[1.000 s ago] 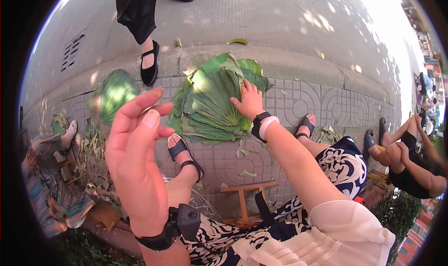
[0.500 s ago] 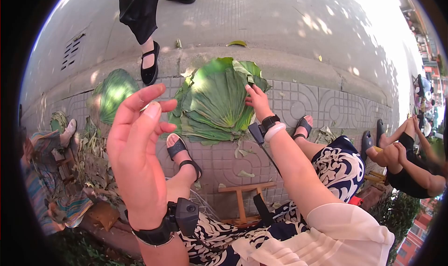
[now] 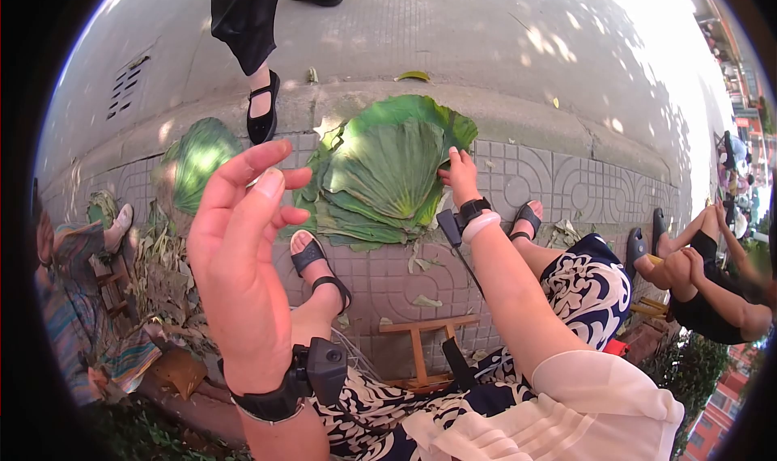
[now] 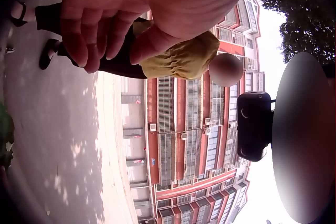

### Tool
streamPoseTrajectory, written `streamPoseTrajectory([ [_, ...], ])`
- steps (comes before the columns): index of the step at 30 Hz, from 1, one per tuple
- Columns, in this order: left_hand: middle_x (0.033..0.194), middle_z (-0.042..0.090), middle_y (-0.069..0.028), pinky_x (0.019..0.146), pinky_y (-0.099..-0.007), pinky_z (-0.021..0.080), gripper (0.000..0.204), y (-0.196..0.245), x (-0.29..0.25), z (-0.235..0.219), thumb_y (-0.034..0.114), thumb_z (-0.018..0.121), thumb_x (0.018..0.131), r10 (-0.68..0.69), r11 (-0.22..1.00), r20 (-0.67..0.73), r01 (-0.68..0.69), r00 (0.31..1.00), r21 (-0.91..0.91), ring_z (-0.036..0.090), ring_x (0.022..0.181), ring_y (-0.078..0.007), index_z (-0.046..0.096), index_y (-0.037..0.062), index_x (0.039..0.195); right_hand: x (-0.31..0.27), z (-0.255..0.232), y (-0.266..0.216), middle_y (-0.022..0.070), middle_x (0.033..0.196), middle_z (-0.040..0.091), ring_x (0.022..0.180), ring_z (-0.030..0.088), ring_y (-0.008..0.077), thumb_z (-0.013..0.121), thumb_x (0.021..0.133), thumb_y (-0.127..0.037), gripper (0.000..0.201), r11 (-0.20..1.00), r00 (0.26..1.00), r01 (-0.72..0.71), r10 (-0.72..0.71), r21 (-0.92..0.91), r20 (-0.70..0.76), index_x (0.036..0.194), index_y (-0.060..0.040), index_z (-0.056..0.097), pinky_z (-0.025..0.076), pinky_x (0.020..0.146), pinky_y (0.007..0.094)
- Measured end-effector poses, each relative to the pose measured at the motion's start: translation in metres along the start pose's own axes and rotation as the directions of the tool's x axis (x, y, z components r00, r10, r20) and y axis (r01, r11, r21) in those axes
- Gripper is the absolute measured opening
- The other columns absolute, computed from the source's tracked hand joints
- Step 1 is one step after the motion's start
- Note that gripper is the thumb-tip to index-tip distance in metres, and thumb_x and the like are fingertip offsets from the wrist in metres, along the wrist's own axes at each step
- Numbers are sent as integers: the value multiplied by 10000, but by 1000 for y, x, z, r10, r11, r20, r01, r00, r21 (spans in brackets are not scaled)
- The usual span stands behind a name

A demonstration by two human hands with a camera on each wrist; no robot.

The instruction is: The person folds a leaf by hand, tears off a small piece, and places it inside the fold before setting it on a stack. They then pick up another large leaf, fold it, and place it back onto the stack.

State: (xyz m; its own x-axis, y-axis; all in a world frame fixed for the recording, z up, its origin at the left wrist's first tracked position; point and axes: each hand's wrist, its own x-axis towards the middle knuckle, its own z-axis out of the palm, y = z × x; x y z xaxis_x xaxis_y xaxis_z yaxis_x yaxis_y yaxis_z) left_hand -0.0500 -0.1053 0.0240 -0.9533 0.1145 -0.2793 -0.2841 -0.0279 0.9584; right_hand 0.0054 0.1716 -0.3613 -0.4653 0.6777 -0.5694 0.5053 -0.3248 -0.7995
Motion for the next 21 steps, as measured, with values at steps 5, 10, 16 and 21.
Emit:
streamPoseTrajectory([
  [5, 1230, 618, -101, 825, -278, 452, 335, 1, -1, -3, 195, 568, 941, 8, 1000, -10, -9, 1000, -28, 592, 1067, -174, 601, -26, 1191, -10, -5, 15, 132, 1037, 669, 720, 685, 193, 601, 952, -382, 504, 996, 996, 30, -37, -80, -86, 1220, 43, 570, 523, 560, 300],
  [10, 1220, 623, -95, 819, -277, 454, 318, 2, -2, -4, 186, 574, 938, 5, 999, -15, -6, 1000, -36, 599, 1052, -174, 612, -20, 1176, -43, 2, 21, 139, 851, 701, 590, 688, 199, 696, 883, -323, 451, 950, 997, -17, 38, -312, 60, 1075, 81, 639, 512, 540, 319],
  [16, 1209, 624, -103, 820, -277, 456, 319, 2, -2, -8, 180, 577, 937, -14, 999, -3, 14, 1000, -42, 602, 1046, -174, 603, -20, 1184, -39, 5, 33, 99, 764, 682, 566, 682, 185, 714, 865, -223, 298, 944, 982, 45, 18, -328, 187, 990, 39, 645, 505, 531, 314],
  [21, 1212, 623, -107, 823, -283, 461, 314, 6, -6, -6, 177, 568, 942, -67, 997, -16, 67, 998, -35, 607, 1045, -181, 602, -23, 1182, -35, 14, 4, 55, 715, 644, 582, 664, 153, 667, 907, -158, 201, 955, 956, 279, -265, -104, 125, 964, 31, 631, 480, 507, 305],
])
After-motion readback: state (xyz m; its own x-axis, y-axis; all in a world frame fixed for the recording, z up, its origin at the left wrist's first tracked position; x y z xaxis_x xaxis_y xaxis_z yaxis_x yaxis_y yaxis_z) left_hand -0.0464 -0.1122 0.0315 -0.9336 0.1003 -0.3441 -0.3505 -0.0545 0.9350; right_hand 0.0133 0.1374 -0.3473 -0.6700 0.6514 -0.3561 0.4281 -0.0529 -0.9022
